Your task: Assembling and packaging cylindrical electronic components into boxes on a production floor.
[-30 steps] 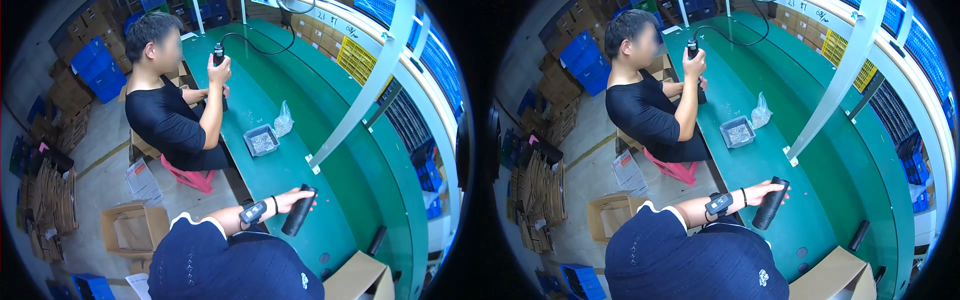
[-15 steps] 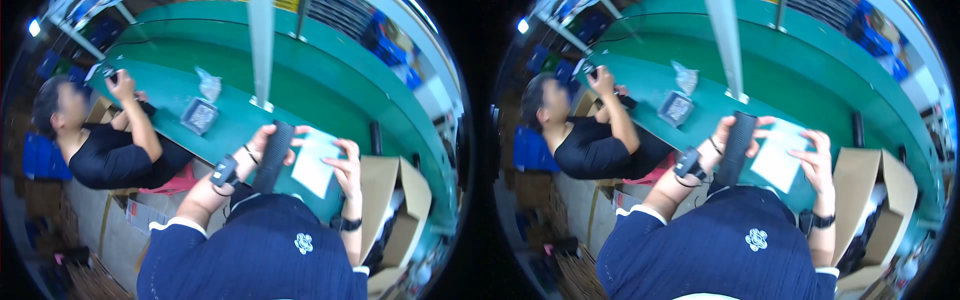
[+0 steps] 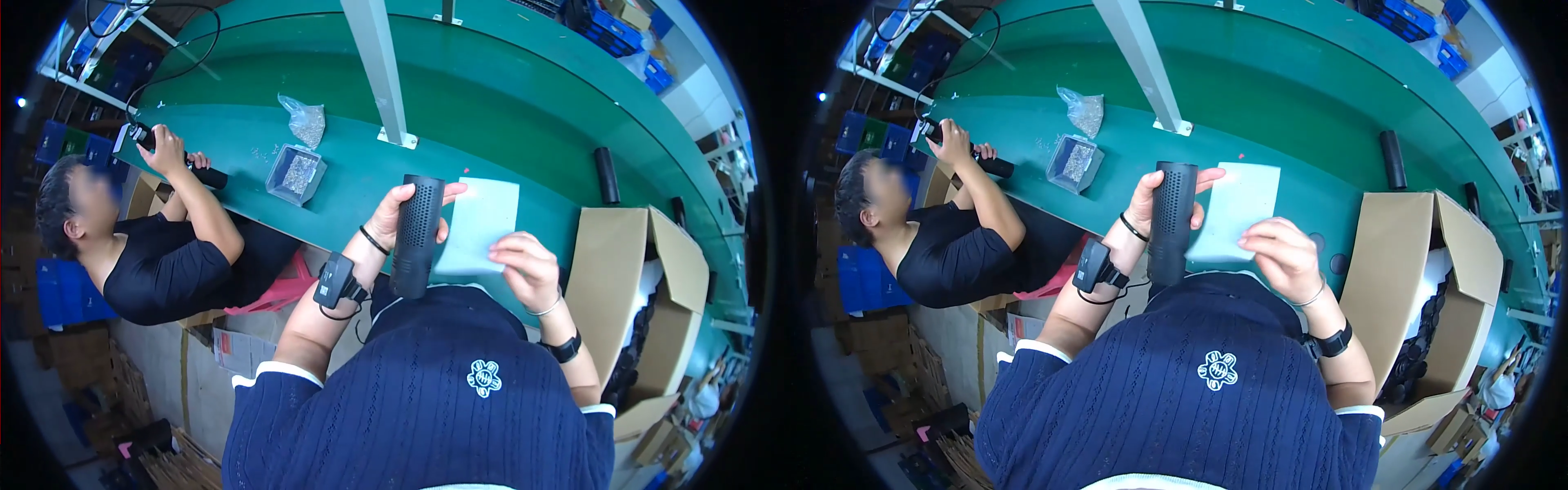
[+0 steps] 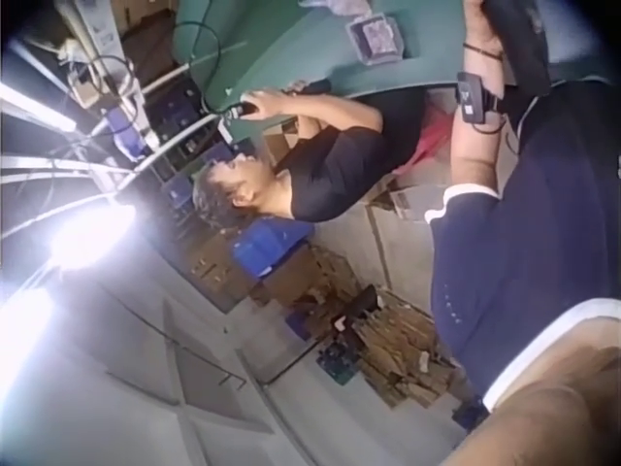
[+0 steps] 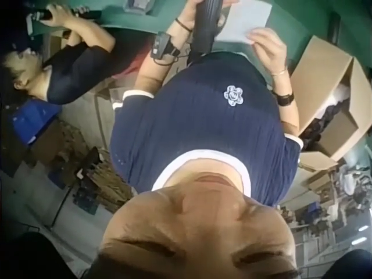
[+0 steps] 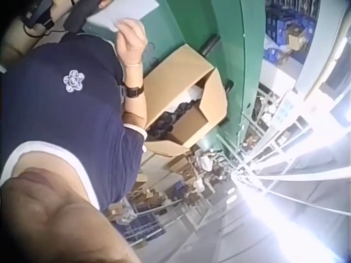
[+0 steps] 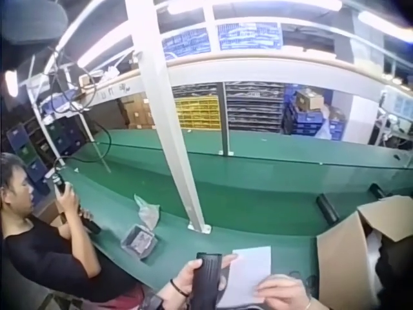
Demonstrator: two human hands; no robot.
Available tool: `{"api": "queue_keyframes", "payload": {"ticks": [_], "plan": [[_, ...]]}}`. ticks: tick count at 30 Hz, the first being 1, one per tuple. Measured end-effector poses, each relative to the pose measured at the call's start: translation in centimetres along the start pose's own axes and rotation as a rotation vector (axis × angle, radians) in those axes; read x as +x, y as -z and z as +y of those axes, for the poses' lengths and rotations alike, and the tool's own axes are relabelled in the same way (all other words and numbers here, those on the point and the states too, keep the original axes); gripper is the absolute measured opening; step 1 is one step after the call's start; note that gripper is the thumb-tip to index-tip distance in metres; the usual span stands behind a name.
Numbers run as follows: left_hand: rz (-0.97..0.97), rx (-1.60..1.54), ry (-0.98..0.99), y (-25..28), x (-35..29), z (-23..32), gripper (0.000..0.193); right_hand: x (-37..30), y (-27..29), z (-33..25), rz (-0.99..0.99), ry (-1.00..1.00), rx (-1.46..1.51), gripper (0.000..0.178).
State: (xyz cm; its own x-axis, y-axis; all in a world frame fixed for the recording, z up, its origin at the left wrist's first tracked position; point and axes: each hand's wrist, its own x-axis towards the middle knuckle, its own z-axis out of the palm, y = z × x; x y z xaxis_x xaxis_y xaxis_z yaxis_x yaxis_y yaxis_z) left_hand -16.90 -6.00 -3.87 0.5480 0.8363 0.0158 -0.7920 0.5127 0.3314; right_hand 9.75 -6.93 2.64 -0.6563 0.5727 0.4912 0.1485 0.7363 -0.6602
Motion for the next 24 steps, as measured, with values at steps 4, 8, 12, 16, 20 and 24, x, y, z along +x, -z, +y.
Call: {"api": "queue_keyframes", "payload": {"ticks": [4, 8, 12, 16, 20, 24], "plan": [[0.008, 0.247, 0.095, -0.6, -0.7, 0.4, 0.099, 0.5, -0.1, 0.3, 0.205, -0.280, 0.303, 0.014], [0.003, 0.580, 0.150, -2.5, -0.8, 1.0, 0.108, -0.8, -0.7, 3.0, 0.302, -0.711, 0.648, 0.020], [-0.032, 0.846, 0.198, -4.2, -0.5, 1.1, 0.106, -0.9, -0.2, 4.8, 0.269, -0.819, 0.702, 0.039], [-0.088, 0.995, 0.233, -4.5, -0.7, 0.9, 0.099, 0.4, 0.9, 4.7, 0.049, -0.925, 0.751, 0.057], [-0.155, 1.109, 0.200, -4.2, -0.8, 0.7, 0.094, 0.0, 1.2, 6.4, -0.073, -0.981, 0.847, 0.054], [-0.142, 1.148, 0.220, -3.9, -1.0, 1.0, 0.089, -0.7, 1.0, 7.1, -0.023, -1.034, 0.896, 0.023]]}}
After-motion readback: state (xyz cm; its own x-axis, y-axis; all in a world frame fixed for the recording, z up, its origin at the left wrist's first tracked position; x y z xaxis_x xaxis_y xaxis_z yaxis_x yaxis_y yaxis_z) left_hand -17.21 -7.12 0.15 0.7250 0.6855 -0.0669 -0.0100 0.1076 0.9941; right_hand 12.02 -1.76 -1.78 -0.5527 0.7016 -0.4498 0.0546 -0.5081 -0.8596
